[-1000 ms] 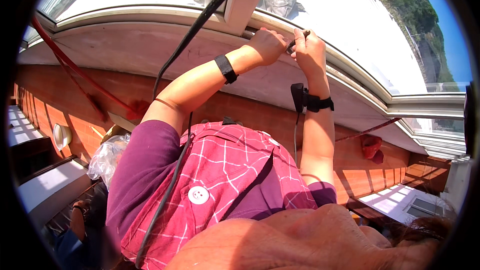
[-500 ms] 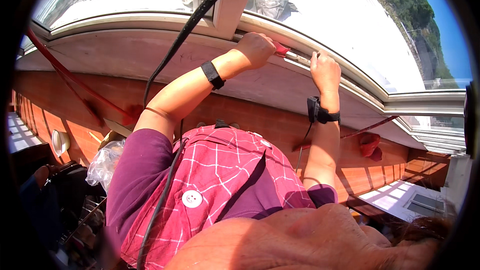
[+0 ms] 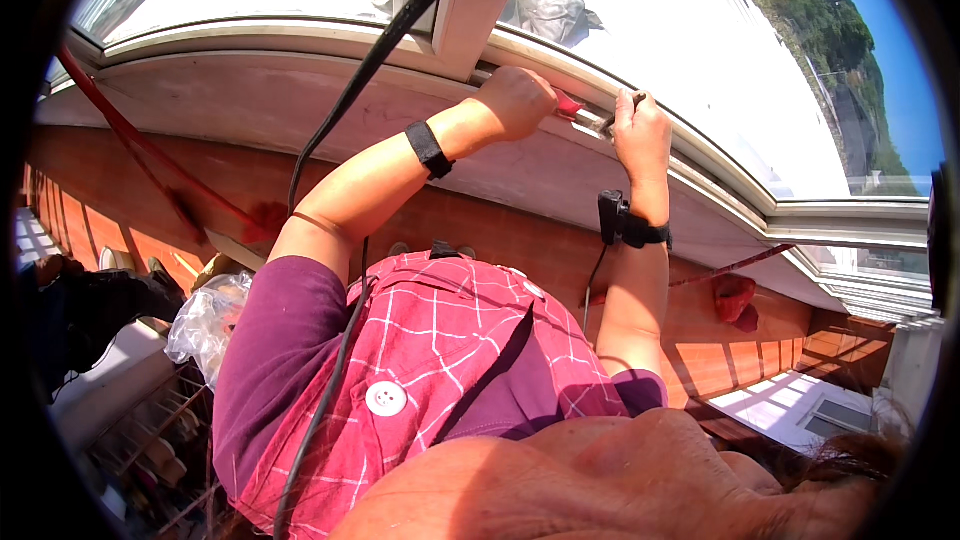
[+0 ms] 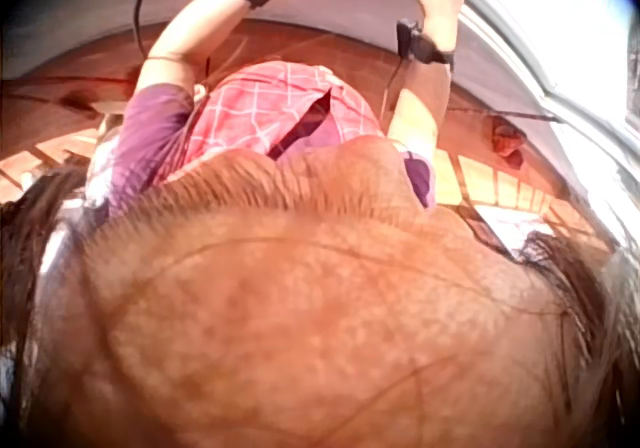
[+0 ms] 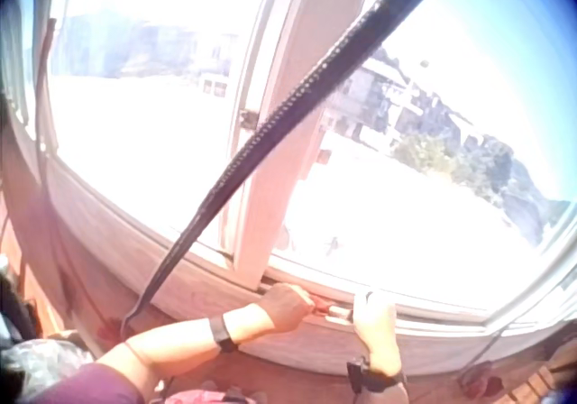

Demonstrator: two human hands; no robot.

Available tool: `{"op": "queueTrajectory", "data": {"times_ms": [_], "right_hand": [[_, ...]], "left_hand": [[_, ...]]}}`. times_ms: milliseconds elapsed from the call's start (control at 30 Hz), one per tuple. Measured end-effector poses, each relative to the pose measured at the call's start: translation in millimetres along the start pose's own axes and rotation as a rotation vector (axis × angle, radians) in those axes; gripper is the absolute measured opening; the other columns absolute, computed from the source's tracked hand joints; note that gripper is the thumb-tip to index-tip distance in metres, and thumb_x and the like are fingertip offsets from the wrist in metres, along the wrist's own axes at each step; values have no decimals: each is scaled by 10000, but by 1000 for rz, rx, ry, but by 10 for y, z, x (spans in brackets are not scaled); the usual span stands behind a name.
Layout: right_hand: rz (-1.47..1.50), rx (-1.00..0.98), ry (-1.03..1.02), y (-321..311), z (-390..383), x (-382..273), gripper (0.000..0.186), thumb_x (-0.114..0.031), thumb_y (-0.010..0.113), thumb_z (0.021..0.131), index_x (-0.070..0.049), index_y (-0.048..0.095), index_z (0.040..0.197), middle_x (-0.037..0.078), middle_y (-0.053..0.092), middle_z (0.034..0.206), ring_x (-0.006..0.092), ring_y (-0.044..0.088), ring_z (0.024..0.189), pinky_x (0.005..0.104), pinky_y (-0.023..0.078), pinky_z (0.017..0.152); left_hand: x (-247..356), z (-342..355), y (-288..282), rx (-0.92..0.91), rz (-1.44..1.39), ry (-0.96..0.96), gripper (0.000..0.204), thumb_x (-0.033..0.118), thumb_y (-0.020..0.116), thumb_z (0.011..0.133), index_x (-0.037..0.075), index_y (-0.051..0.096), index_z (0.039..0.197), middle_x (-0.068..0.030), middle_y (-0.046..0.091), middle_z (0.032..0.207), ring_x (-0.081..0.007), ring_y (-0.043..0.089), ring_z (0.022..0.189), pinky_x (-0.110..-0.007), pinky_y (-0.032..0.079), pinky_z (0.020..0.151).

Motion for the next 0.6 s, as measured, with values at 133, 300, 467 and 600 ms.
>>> {"op": "queueTrajectory", "data": {"times_ms": [133, 300, 467, 600], "right_hand": [[-124, -22, -146, 194, 24, -375, 313, -265, 524, 932, 11, 576, 795, 210, 629, 686, 391, 627, 643, 459, 490, 592], [383, 25, 113, -33, -17, -120, 300, -234, 537, 961, 18, 586, 806, 82, 599, 586, 81, 548, 423, 254, 420, 380], [-72, -8, -62, 133, 12, -232, 320, -274, 514, 936, 3, 578, 790, 229, 622, 676, 422, 617, 677, 489, 482, 615], [181, -14, -45, 185, -56, -342, 310, -258, 519, 950, 8, 578, 804, 168, 609, 608, 320, 628, 555, 407, 494, 542]], "left_hand": [[3, 5, -14, 28, -39, 12, 95, 74, 571, 711, 45, 660, 725, -161, 663, 769, -329, 657, 759, -406, 519, 664], [-8, -17, -32, -22, -31, -12, 87, 66, 580, 708, 43, 661, 730, -158, 664, 770, -322, 659, 763, -402, 519, 661], [-5, 1, 0, -28, -4, 2, 81, 61, 584, 704, 43, 659, 729, -152, 665, 769, -312, 662, 771, -396, 520, 661], [-19, -6, 1, -20, -33, -26, 110, 48, 586, 668, 81, 650, 753, -112, 645, 761, -285, 642, 815, -393, 506, 698]]}}
Point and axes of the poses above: each hand's wrist, its own z-axis towards the middle knuckle, its own y-axis out of the palm, x = y × z, the point moved 6 cm from there along z, towards the middle knuckle
